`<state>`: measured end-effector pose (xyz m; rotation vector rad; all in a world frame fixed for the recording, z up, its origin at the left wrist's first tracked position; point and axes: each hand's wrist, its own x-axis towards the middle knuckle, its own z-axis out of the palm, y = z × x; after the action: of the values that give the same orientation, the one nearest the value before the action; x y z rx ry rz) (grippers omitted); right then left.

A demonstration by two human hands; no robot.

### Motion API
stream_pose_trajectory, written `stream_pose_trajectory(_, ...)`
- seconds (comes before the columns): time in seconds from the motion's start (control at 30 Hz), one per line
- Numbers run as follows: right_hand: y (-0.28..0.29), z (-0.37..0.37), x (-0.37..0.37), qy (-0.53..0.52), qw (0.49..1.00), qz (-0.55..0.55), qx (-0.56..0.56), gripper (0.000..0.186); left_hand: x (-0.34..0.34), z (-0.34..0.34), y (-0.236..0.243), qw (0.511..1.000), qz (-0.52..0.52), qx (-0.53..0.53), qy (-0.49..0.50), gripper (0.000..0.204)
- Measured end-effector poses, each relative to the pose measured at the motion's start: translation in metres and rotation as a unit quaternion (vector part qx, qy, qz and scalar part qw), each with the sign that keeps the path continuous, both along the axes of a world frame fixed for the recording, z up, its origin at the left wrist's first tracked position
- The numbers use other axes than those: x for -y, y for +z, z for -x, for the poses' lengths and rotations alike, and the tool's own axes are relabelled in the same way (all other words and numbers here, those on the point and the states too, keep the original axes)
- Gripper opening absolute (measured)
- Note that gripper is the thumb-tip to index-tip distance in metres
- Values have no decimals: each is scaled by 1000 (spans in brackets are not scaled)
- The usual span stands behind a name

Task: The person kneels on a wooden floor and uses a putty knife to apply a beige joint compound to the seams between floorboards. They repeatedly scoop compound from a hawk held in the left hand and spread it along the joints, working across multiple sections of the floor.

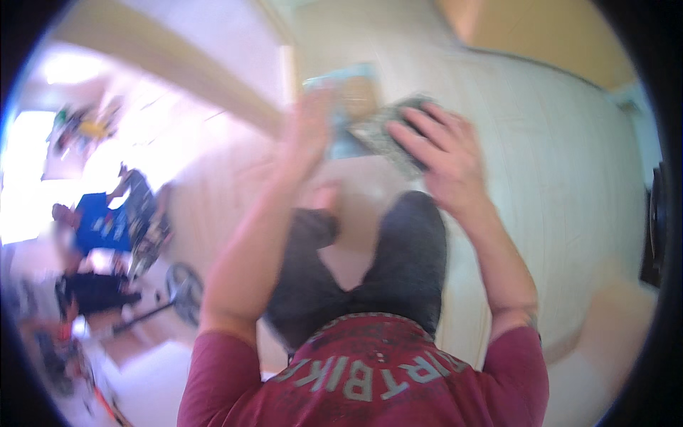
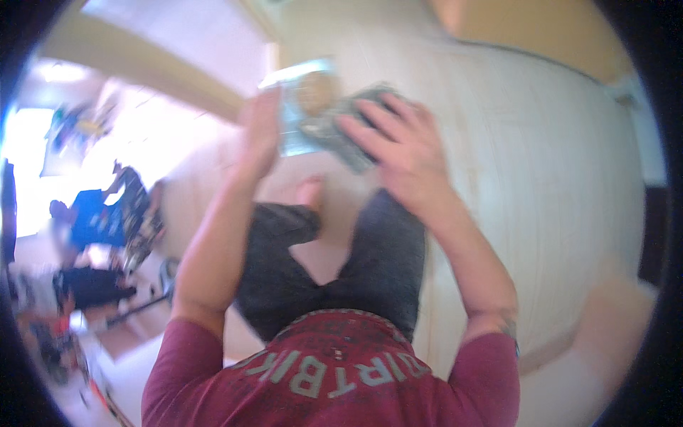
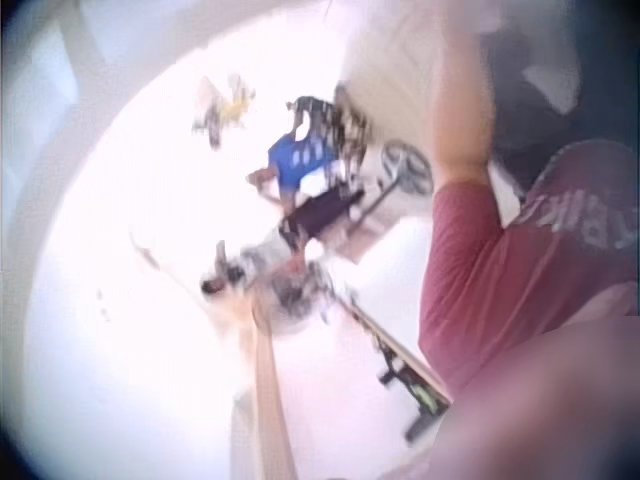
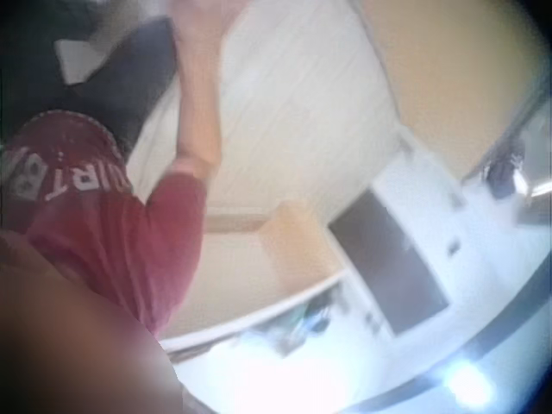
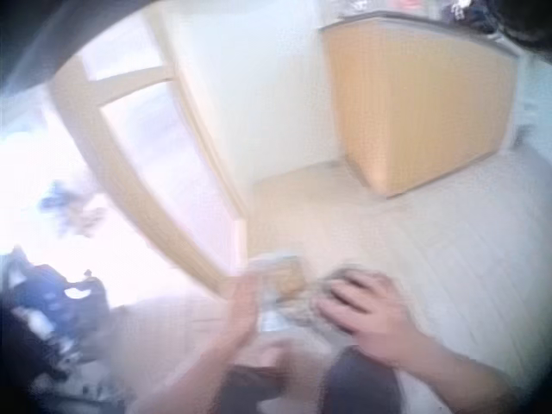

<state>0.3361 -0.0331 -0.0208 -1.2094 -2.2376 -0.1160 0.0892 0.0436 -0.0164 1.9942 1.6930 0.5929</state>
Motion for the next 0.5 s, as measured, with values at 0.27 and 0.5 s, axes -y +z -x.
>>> stream_pose_trajectory(0.27,-40,34,4,11,961,174,-212,56,12,4,28,898,-113,401,138,44)
stream_pose_trajectory(0.5,-172,-24,-33,-17,493,359,-792,43,21,32,26,857,-150,469,151,39)
